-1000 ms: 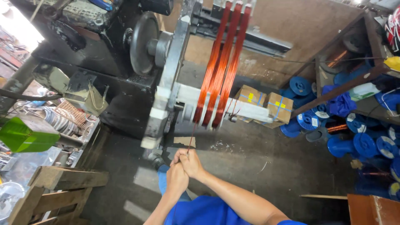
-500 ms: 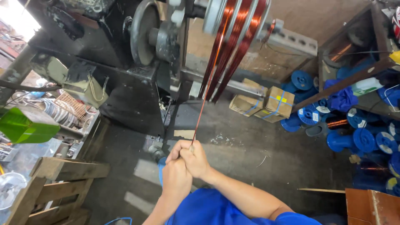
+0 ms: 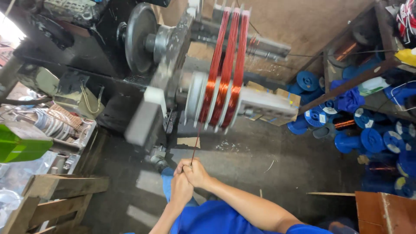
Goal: Guiding copper wire onto a rotating industrial spool using a winding machine
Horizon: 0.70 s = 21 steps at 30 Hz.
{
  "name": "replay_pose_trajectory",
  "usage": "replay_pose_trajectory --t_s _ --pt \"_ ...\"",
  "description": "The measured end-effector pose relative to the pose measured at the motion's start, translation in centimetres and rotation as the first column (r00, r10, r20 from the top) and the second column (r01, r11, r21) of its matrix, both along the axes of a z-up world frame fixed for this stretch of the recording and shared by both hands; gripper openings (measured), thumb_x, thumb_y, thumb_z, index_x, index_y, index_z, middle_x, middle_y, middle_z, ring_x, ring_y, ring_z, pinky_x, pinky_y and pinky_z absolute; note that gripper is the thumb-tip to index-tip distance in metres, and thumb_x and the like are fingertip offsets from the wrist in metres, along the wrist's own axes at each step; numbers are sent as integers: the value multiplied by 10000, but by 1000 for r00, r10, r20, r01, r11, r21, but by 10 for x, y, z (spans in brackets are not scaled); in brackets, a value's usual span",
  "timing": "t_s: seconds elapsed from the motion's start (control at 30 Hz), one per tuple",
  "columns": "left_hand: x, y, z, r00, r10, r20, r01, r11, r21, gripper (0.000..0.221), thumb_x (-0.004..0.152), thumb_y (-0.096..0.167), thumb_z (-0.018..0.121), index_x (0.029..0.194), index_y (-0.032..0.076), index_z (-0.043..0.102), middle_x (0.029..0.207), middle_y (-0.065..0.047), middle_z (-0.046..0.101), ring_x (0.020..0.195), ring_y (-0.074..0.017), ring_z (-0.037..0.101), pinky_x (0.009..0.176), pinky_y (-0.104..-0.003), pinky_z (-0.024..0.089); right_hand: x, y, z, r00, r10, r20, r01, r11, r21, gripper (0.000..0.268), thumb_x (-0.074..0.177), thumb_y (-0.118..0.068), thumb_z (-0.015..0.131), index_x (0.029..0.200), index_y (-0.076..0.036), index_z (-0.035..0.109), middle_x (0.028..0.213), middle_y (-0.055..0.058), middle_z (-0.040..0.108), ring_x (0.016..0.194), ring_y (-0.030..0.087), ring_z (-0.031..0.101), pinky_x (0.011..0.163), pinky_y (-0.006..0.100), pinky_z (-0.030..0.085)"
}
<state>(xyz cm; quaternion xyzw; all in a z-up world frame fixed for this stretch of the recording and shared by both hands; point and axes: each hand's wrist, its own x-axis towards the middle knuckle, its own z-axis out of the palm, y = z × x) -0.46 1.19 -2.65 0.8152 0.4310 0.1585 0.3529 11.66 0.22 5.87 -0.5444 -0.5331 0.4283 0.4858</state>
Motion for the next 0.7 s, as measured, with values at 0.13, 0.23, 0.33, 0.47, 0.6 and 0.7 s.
replay_pose_trajectory --t_s 0.13,0.23,0.33,0.47,0.6,0.7 --pt "-4 -7 43 998 46 32 -46 999 1 415 939 328 516 1196 106 754 1092 -195 780 1031 -485 722 755 -601 578 -5 -3 35 999 31 38 -34 996 79 237 811 -52 413 829 -37 649 871 126 795 828 245 764 785 370 596" --pt "-2 -4 103 996 79 29 -78 997 -30 425 969 328 492 1198 65 735 1098 -228 764 1012 -511 718 743 -631 567 -7 0 64 988 45 -146 -23 989 146 464 1107 -373 445 852 -44 649 868 160 778 826 265 763 778 394 602" --pt "8 6 139 998 51 22 -51 999 -11 362 939 306 477 874 33 705 800 -215 736 753 -496 700 579 -612 473 0 9 94 976 6 -218 19 993 113 277 988 -226 502 820 -60 646 873 172 793 823 245 763 787 374 604" --pt "17 18 120 999 39 -27 -39 999 -5 317 921 243 490 930 62 750 833 -166 761 766 -475 713 576 -603 500 5 19 90 971 -78 -226 84 996 15 209 813 -26 444 775 -36 650 833 178 799 790 239 759 762 361 615" --pt "10 10 81 997 53 -64 -60 991 -118 400 934 260 480 1191 93 736 1016 -211 766 949 -535 729 711 -649 549 2 11 35 976 -75 -202 64 996 -58 214 900 -84 432 806 -75 624 853 158 811 821 206 759 781 347 599" --pt "5 -6 -1 998 51 43 -52 998 28 350 907 201 538 1114 4 739 1046 -212 764 999 -472 730 662 -605 562 0 -5 -26 992 -89 -94 76 988 -132 261 953 -134 440 851 -88 675 909 110 827 886 209 786 837 351 606"
